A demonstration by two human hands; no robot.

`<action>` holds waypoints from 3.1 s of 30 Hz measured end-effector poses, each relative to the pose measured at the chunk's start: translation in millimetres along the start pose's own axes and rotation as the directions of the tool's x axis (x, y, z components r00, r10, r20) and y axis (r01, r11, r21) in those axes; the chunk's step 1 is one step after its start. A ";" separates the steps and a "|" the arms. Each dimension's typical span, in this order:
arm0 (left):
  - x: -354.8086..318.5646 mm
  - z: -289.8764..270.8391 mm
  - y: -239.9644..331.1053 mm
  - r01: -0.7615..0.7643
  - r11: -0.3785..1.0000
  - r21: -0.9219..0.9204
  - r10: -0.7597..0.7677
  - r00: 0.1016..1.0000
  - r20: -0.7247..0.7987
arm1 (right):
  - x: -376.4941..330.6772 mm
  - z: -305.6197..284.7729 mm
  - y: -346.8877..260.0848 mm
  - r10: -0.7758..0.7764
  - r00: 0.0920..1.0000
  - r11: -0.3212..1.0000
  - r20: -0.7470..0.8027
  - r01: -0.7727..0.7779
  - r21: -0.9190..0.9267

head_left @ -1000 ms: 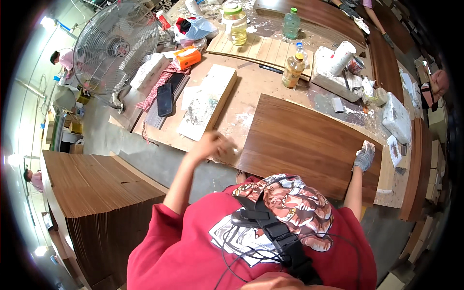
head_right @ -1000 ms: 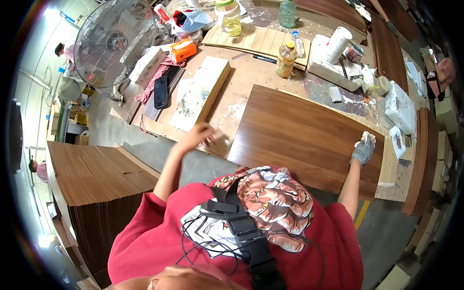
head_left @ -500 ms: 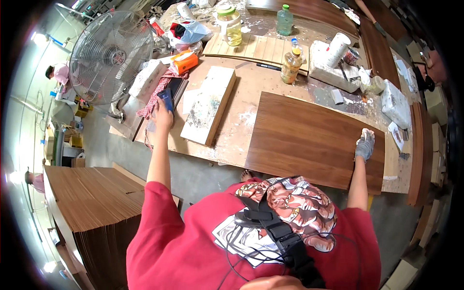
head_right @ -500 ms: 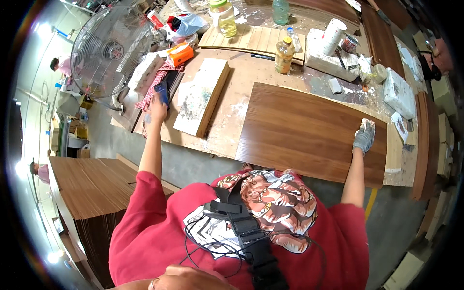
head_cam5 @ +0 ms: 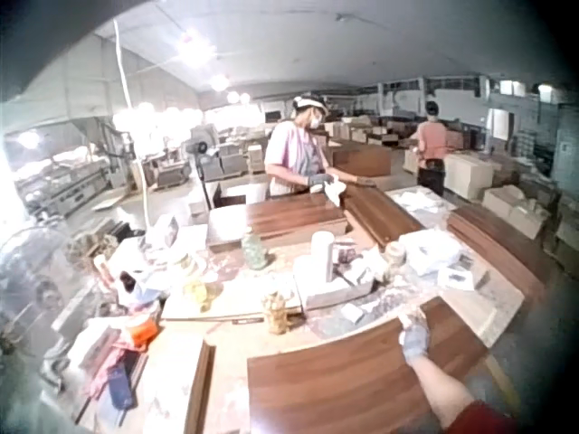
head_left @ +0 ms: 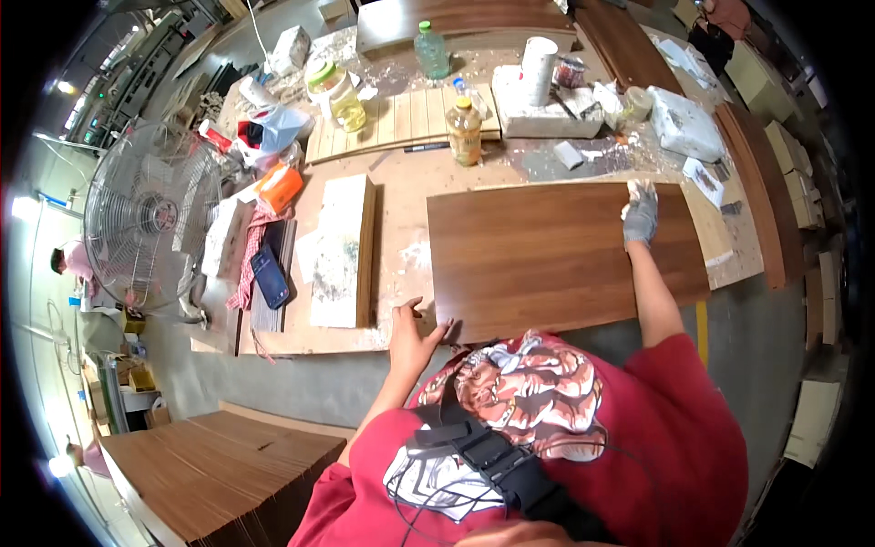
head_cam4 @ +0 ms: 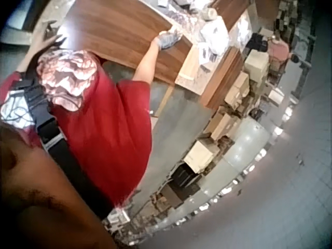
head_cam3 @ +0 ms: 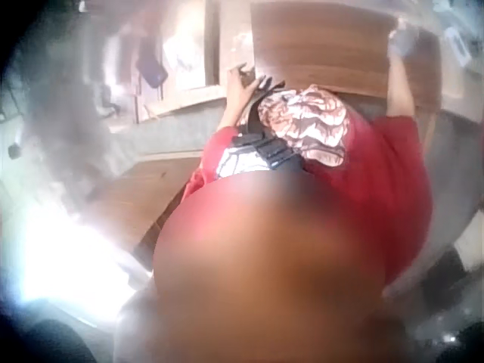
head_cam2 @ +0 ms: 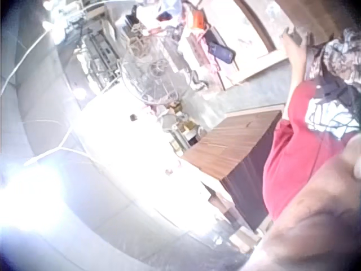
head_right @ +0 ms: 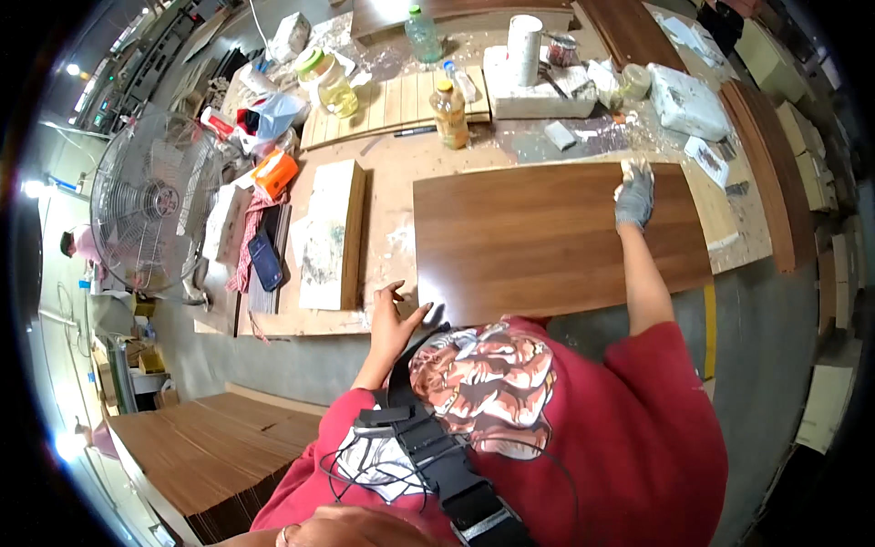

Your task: The person wipes a rectangular wooden panel with a cloth, applies liquid from a bottle, and continues polishing the surface and edges.

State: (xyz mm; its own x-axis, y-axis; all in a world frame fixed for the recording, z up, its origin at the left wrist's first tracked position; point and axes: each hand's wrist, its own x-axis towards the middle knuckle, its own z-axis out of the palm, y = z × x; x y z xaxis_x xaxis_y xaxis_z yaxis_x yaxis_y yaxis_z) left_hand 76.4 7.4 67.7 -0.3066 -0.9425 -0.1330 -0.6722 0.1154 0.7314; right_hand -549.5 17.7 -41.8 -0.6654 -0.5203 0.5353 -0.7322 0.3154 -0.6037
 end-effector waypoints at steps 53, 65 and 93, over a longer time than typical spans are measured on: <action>7.1 -7.7 -20.6 0.300 0.954 -0.016 -0.221 0.737 0.638 | -210.6 36.9 -276.2 -0.391 0.638 0.829 0.664 0.557 -0.047; 14.4 3.4 -44.9 0.427 0.876 -0.225 -0.148 0.682 0.716 | -214.3 -62.8 -328.6 -0.436 0.306 0.795 0.846 0.572 0.203; 20.6 72.3 1.8 -0.372 0.840 0.395 0.399 0.917 0.017 | -66.0 -37.4 -112.4 0.458 0.874 0.544 0.164 -0.129 -0.829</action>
State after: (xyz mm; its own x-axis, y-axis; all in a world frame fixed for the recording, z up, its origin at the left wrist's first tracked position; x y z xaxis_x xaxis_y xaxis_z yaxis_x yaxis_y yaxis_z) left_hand 20.1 10.8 18.0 -0.5606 -0.8129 0.1581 -0.7164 0.5718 0.3997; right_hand -428.7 46.3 12.8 -0.8929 -0.4402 0.0948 -0.4324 0.8969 0.0927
